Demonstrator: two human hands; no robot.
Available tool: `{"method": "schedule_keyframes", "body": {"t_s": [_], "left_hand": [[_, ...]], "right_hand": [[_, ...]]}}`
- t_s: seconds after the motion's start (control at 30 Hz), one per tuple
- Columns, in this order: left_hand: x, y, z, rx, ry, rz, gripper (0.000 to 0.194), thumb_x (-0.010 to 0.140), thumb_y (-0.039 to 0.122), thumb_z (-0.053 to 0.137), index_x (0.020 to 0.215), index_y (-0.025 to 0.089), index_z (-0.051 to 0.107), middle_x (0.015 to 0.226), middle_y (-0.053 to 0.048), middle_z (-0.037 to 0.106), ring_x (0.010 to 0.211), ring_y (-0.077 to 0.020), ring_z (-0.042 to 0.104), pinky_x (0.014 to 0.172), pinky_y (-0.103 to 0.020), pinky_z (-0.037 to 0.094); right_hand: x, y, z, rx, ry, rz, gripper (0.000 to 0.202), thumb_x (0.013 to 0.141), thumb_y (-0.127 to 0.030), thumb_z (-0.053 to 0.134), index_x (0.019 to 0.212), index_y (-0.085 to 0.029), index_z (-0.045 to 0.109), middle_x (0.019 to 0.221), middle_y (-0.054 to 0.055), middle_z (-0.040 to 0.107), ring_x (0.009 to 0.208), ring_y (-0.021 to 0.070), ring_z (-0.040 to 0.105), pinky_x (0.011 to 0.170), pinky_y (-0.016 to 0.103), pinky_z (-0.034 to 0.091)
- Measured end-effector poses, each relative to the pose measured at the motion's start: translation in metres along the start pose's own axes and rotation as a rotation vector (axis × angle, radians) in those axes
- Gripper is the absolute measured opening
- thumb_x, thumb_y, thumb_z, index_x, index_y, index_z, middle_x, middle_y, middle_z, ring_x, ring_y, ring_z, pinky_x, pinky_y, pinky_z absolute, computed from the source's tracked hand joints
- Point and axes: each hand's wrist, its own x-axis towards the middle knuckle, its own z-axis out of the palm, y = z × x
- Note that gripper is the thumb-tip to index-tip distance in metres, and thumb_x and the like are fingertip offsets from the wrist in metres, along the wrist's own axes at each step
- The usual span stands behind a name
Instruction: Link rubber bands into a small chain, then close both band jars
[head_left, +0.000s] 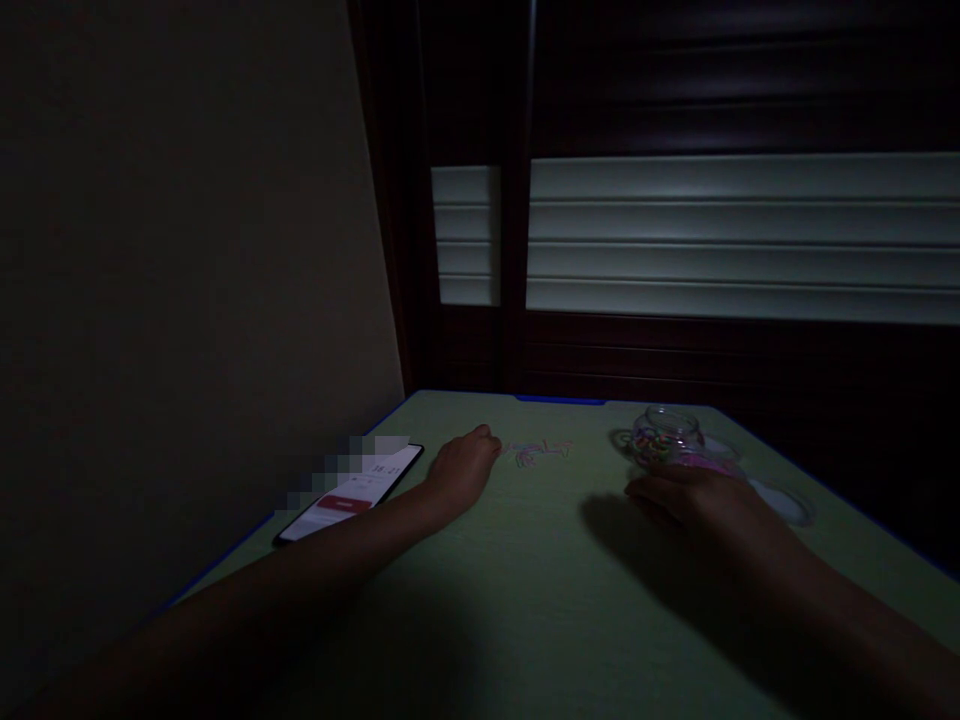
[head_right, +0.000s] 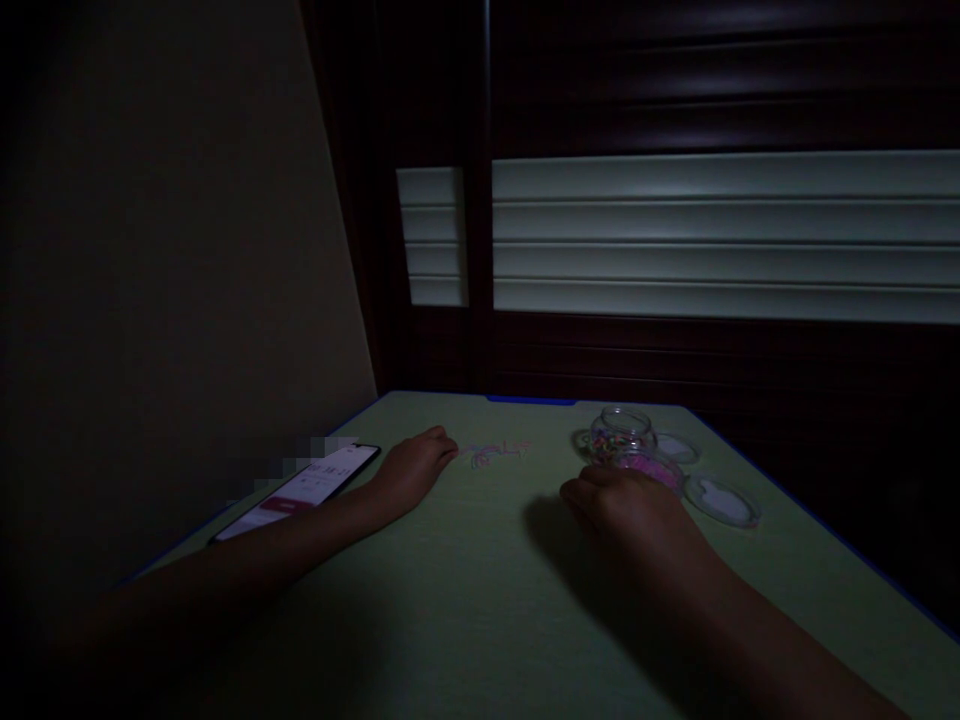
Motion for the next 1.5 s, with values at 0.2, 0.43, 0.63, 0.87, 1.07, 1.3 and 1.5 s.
{"method": "schedule_keyframes", "body": {"t_s": [0.2,0.43,0.63,0.87,1.07,1.3,1.5], "left_hand": [[0.002,0.001,0.002,0.017,0.003,0.000,0.026,0.090,0.020,0.034,0.087,0.015,0.060,0.096,-0.009,0.058,0.086,-0.0192,0.057,0.072,-0.028,0.040],[0.001,0.001,-0.002,0.033,0.001,0.017,0.024,0.090,0.017,0.032,0.088,0.014,0.056,0.096,-0.009,0.056,0.084,-0.0185,0.058,0.071,-0.028,0.041],[-0.002,0.003,-0.001,0.072,0.029,-0.022,0.024,0.090,0.014,0.028,0.096,0.014,0.051,0.102,-0.010,0.052,0.077,-0.0181,0.058,0.065,-0.029,0.043],[-0.003,0.007,-0.002,0.091,0.044,-0.025,0.024,0.089,0.011,0.025,0.100,0.014,0.047,0.101,-0.010,0.051,0.076,-0.0183,0.057,0.064,-0.030,0.043],[-0.003,0.008,-0.004,0.081,0.039,0.019,0.024,0.090,0.012,0.023,0.100,0.015,0.045,0.096,-0.008,0.051,0.075,-0.0175,0.056,0.065,-0.029,0.043],[-0.004,0.012,-0.007,0.076,0.064,0.053,0.026,0.092,0.015,0.020,0.100,0.015,0.045,0.097,-0.008,0.050,0.075,-0.0168,0.055,0.065,-0.029,0.044],[-0.016,0.030,-0.014,-0.045,0.092,0.157,0.027,0.094,0.020,0.018,0.099,0.017,0.044,0.098,-0.006,0.050,0.075,-0.0157,0.054,0.068,-0.029,0.044]], "right_hand": [[0.000,-0.001,0.001,-0.004,-0.014,0.003,0.024,0.083,-0.015,0.043,0.086,-0.022,0.065,0.086,0.005,0.065,0.073,0.0174,0.059,0.060,0.027,0.038],[-0.001,-0.002,0.001,-0.017,0.040,-0.008,0.023,0.084,-0.016,0.043,0.080,-0.021,0.065,0.083,0.005,0.065,0.069,0.0159,0.059,0.059,0.026,0.037],[0.001,-0.001,0.006,-0.008,0.042,-0.016,0.024,0.083,-0.015,0.043,0.079,-0.021,0.066,0.078,0.006,0.065,0.067,0.0157,0.059,0.058,0.025,0.038],[0.000,-0.005,0.000,0.032,0.018,0.008,0.022,0.079,-0.011,0.046,0.077,-0.020,0.065,0.075,0.004,0.064,0.066,0.0152,0.059,0.055,0.025,0.036],[0.000,-0.007,-0.004,0.036,0.025,0.006,0.021,0.080,-0.012,0.046,0.076,-0.020,0.064,0.075,0.004,0.063,0.066,0.0144,0.058,0.056,0.024,0.036],[0.001,-0.004,-0.002,0.014,0.011,0.007,0.022,0.083,-0.013,0.044,0.079,-0.020,0.064,0.078,0.004,0.064,0.070,0.0148,0.058,0.060,0.025,0.036],[0.001,-0.008,-0.005,0.010,0.019,0.021,0.023,0.084,-0.013,0.043,0.076,-0.019,0.064,0.077,0.005,0.064,0.069,0.0151,0.059,0.059,0.025,0.036]]}}
